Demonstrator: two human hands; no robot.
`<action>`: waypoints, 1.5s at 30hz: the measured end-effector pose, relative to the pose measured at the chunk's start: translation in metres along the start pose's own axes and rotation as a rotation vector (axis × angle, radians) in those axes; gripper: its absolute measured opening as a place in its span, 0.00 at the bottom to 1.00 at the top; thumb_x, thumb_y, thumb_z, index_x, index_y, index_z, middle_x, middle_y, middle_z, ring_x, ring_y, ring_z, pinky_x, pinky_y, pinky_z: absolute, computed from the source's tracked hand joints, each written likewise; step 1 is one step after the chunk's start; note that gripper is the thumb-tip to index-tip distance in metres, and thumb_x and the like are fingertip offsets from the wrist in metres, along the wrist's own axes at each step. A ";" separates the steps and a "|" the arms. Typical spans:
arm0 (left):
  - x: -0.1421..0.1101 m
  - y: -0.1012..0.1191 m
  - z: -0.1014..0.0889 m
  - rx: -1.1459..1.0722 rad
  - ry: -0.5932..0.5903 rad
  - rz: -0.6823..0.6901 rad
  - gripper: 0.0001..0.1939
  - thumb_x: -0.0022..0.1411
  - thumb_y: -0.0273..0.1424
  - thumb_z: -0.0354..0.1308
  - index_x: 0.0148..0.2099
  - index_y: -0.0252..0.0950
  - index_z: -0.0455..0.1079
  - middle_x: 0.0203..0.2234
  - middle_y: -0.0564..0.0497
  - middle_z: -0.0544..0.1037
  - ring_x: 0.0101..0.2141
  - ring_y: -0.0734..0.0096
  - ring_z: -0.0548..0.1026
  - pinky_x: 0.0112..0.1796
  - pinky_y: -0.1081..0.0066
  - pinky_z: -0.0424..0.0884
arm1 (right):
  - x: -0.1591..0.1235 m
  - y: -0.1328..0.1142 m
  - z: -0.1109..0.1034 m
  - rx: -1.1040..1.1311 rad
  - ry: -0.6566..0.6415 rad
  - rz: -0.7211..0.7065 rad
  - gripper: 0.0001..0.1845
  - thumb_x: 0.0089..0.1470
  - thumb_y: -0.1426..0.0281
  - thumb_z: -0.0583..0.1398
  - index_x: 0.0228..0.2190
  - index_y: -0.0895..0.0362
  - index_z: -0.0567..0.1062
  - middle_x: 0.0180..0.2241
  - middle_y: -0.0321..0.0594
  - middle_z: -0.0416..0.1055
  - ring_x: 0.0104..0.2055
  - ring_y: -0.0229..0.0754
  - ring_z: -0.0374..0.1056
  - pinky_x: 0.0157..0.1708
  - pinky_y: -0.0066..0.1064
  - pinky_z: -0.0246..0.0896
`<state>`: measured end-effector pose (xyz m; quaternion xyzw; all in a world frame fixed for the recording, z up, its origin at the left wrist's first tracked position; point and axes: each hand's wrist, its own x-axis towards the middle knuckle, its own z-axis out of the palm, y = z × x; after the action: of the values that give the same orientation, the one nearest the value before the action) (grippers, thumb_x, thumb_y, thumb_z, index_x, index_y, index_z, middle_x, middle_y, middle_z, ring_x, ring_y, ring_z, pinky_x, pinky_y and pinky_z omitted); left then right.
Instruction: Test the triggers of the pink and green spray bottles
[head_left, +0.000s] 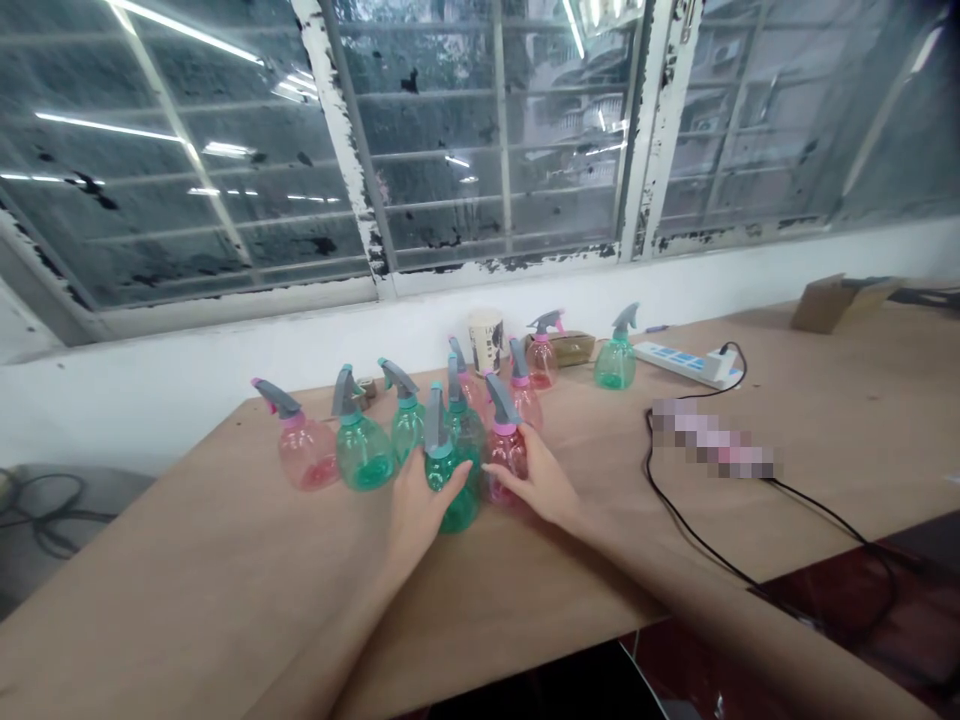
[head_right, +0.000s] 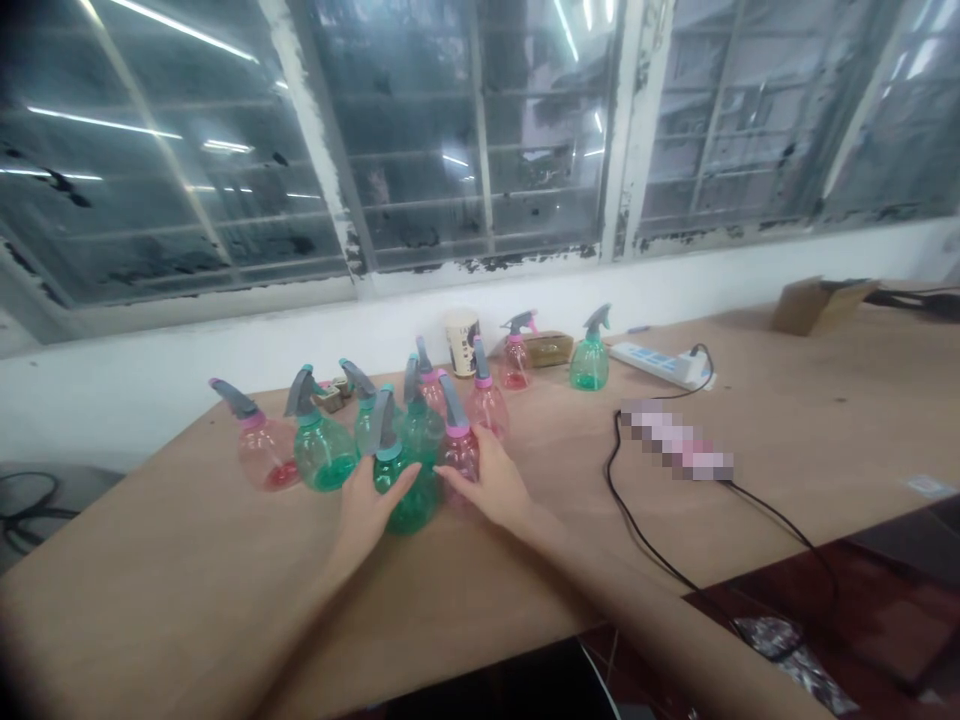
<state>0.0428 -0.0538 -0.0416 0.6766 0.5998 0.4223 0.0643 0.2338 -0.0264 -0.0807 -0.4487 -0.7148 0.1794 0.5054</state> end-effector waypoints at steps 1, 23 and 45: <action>0.003 -0.001 0.001 0.008 0.007 0.001 0.24 0.56 0.48 0.57 0.48 0.37 0.66 0.37 0.46 0.76 0.41 0.55 0.75 0.40 0.60 0.69 | 0.003 0.002 0.002 -0.005 0.003 -0.006 0.38 0.50 0.53 0.60 0.57 0.55 0.55 0.54 0.53 0.63 0.57 0.55 0.60 0.55 0.51 0.57; 0.043 -0.011 0.018 0.017 0.025 -0.019 0.28 0.57 0.51 0.54 0.51 0.35 0.64 0.43 0.40 0.75 0.46 0.52 0.73 0.45 0.59 0.67 | 0.052 0.038 0.018 -0.031 0.125 -0.029 0.40 0.50 0.52 0.60 0.57 0.59 0.55 0.56 0.55 0.62 0.59 0.55 0.59 0.55 0.49 0.56; 0.038 0.038 -0.021 -0.314 -0.123 -0.173 0.33 0.51 0.45 0.62 0.56 0.37 0.59 0.48 0.43 0.73 0.48 0.55 0.73 0.47 0.60 0.67 | 0.059 -0.016 -0.036 0.276 -0.039 0.141 0.25 0.45 0.68 0.61 0.48 0.52 0.67 0.39 0.39 0.71 0.41 0.45 0.69 0.44 0.40 0.64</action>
<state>0.0547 -0.0400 0.0128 0.6286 0.5774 0.4615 0.2418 0.2530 0.0064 -0.0215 -0.4207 -0.6598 0.3196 0.5343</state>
